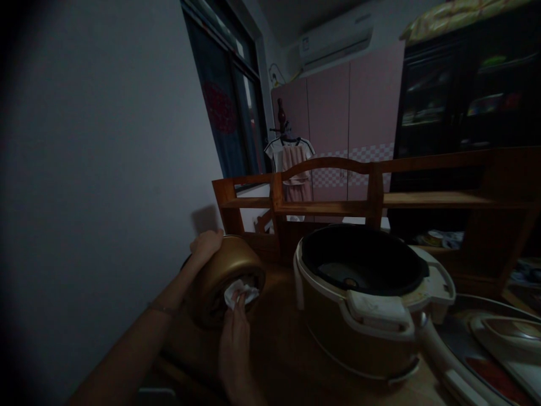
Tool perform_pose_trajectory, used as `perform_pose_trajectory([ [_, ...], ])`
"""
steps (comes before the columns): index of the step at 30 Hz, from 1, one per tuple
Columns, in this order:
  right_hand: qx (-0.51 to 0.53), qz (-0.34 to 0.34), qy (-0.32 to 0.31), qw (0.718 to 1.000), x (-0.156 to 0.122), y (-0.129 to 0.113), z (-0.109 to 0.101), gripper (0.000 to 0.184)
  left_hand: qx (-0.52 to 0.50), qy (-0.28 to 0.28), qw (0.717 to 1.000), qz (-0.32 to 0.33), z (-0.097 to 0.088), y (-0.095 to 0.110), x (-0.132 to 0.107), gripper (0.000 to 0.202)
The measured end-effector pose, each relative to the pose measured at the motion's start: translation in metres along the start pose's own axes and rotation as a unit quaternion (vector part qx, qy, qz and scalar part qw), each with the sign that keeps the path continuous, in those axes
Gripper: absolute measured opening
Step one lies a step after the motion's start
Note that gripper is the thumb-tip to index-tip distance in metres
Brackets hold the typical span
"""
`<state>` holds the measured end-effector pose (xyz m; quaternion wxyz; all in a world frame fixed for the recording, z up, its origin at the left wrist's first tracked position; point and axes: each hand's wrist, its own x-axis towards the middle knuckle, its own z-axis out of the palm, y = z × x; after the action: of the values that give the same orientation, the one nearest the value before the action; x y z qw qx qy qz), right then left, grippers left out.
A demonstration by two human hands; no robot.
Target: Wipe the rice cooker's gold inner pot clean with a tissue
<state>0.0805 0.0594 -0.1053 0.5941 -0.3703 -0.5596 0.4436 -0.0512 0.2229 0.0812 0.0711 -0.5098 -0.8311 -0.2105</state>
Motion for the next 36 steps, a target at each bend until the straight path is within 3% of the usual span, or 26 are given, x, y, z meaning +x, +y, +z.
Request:
perform_pose_trajectory([
  [5, 0.013, -0.031, -0.055, 0.998, -0.008, -0.015, 0.001, 0.058, -0.006, -0.010, 1.000, -0.010, -0.002, 0.000, -0.002, 0.064],
  [8, 0.008, -0.010, -0.071, 0.997, -0.016, -0.011, -0.001, 0.058, -0.008, -0.012, 1.000, -0.009, -0.004, 0.001, -0.003, 0.064],
  [13, 0.007, 0.037, -0.037, 0.999, -0.018, 0.000, 0.000, 0.062, -0.007, -0.011, 1.000, -0.005, -0.004, 0.003, -0.003, 0.066],
  [17, 0.021, 0.021, -0.019, 0.999, -0.009, -0.008, -0.001, 0.066, -0.006, -0.014, 1.000, -0.009, -0.003, 0.006, -0.003, 0.066],
  [23, 0.010, -0.037, -0.057, 0.998, -0.013, -0.017, -0.003, 0.056, -0.010, -0.023, 1.000, -0.006, -0.002, 0.007, -0.001, 0.069],
  [27, 0.031, 0.012, -0.050, 0.998, -0.022, -0.002, -0.002, 0.055, -0.010, -0.028, 1.000, -0.008, -0.002, 0.007, -0.001, 0.069],
  [32, 0.047, 0.043, 0.001, 0.998, -0.013, 0.006, -0.002, 0.068, -0.006, -0.020, 1.000, -0.002, -0.003, 0.008, -0.002, 0.067],
  [36, 0.053, 0.018, -0.012, 0.998, -0.007, -0.007, -0.002, 0.072, -0.004, -0.016, 1.000, -0.003, -0.003, 0.009, -0.003, 0.066],
])
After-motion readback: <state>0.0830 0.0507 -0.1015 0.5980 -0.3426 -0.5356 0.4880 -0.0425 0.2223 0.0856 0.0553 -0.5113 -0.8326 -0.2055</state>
